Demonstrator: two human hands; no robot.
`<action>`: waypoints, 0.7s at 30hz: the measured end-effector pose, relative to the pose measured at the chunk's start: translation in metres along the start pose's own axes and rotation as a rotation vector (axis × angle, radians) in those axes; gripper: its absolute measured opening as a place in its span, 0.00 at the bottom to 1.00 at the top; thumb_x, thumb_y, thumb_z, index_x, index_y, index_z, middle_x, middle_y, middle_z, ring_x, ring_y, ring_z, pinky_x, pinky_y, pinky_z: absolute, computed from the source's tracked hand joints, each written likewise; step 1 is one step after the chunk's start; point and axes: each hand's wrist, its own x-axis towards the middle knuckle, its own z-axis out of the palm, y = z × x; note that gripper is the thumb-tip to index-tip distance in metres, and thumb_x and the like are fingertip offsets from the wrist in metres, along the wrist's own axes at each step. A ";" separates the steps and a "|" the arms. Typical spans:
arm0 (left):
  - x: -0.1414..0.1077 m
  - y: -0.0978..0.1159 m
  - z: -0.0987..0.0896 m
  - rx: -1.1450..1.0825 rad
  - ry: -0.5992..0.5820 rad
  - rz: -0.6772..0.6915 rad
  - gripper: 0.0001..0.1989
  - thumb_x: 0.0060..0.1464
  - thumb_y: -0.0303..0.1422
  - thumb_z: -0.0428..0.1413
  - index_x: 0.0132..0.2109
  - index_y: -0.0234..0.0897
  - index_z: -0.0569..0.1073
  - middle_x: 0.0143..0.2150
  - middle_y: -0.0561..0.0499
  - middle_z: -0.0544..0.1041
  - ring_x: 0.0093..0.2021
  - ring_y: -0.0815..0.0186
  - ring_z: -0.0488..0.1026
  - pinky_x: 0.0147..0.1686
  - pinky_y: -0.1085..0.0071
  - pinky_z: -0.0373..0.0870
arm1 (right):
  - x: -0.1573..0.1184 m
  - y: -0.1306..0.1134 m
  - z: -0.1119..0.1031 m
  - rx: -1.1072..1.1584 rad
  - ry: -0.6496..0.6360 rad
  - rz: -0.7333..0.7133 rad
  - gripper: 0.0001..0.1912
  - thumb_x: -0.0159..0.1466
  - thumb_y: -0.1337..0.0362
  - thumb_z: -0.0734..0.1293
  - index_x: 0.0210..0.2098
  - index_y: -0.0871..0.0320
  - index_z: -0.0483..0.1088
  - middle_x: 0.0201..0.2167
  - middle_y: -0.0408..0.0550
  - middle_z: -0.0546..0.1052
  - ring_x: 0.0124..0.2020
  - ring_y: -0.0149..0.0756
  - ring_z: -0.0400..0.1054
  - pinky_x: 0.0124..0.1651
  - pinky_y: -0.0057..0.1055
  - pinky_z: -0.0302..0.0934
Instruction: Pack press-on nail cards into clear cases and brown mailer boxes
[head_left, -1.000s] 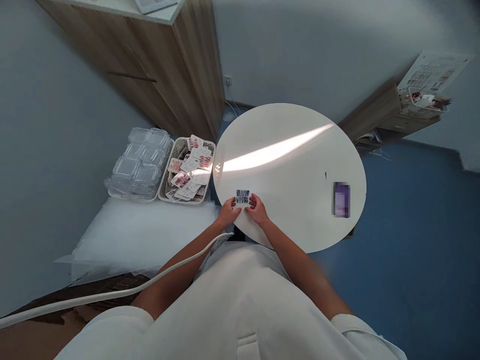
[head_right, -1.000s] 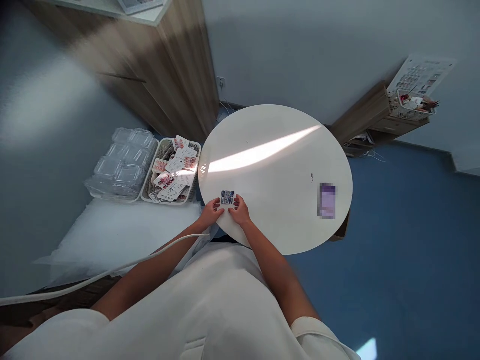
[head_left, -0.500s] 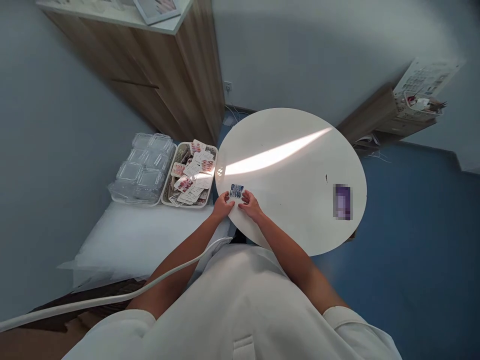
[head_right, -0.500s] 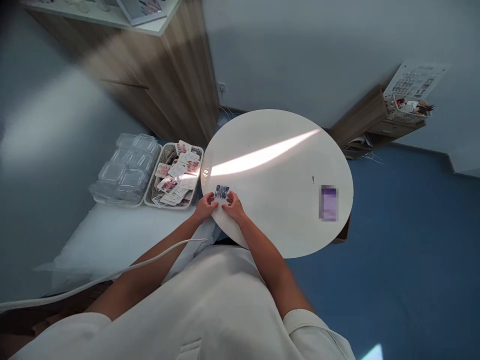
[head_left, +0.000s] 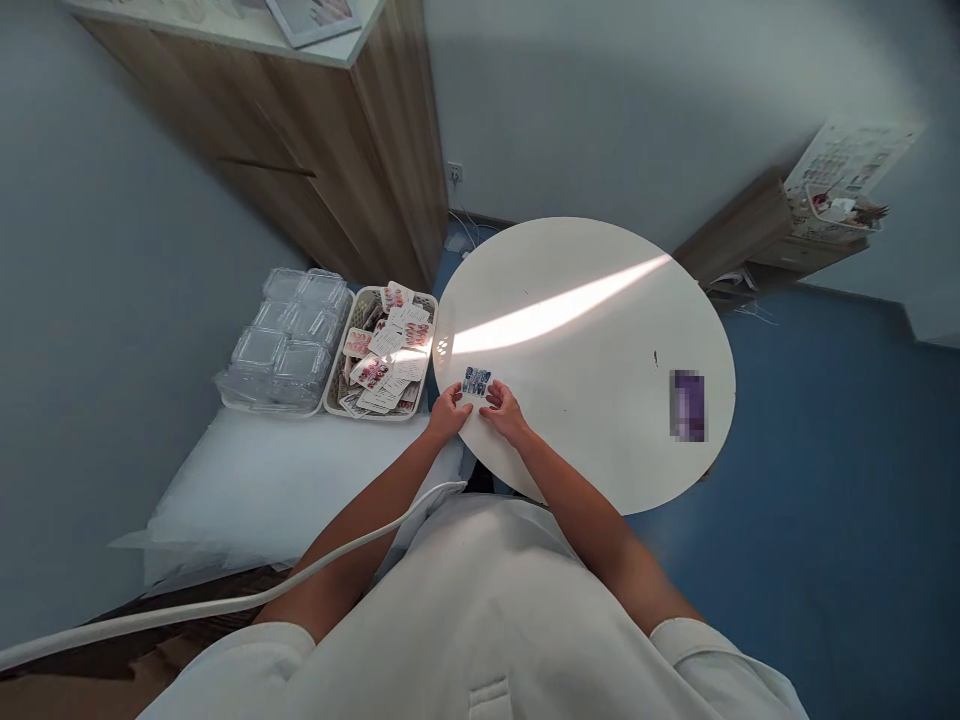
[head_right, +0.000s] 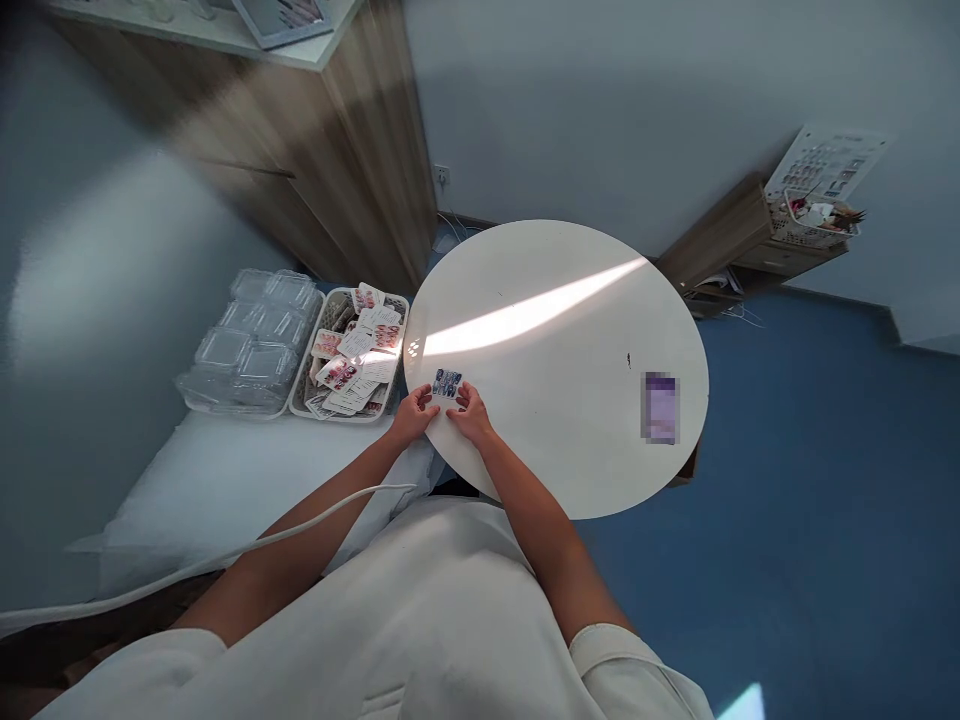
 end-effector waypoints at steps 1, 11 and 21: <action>0.000 0.000 0.000 0.004 -0.002 0.002 0.31 0.41 0.27 0.56 0.56 0.31 0.61 0.55 0.40 0.65 0.52 0.59 0.66 0.50 0.66 0.62 | 0.000 0.000 0.000 -0.001 0.002 -0.002 0.40 0.44 0.73 0.67 0.57 0.60 0.52 0.57 0.59 0.59 0.53 0.42 0.60 0.51 0.38 0.59; -0.010 0.006 -0.001 0.041 -0.029 0.015 0.31 0.43 0.30 0.55 0.56 0.33 0.60 0.55 0.40 0.65 0.53 0.58 0.64 0.49 0.65 0.62 | -0.004 0.005 -0.002 -0.021 0.032 -0.029 0.39 0.45 0.71 0.67 0.56 0.58 0.54 0.56 0.56 0.61 0.53 0.41 0.60 0.51 0.37 0.59; -0.017 0.006 0.006 0.074 0.004 0.012 0.31 0.41 0.29 0.56 0.55 0.34 0.62 0.54 0.43 0.67 0.53 0.59 0.64 0.51 0.65 0.61 | -0.009 0.014 -0.010 -0.067 -0.001 -0.042 0.38 0.45 0.70 0.67 0.55 0.56 0.53 0.57 0.55 0.59 0.53 0.40 0.60 0.50 0.36 0.60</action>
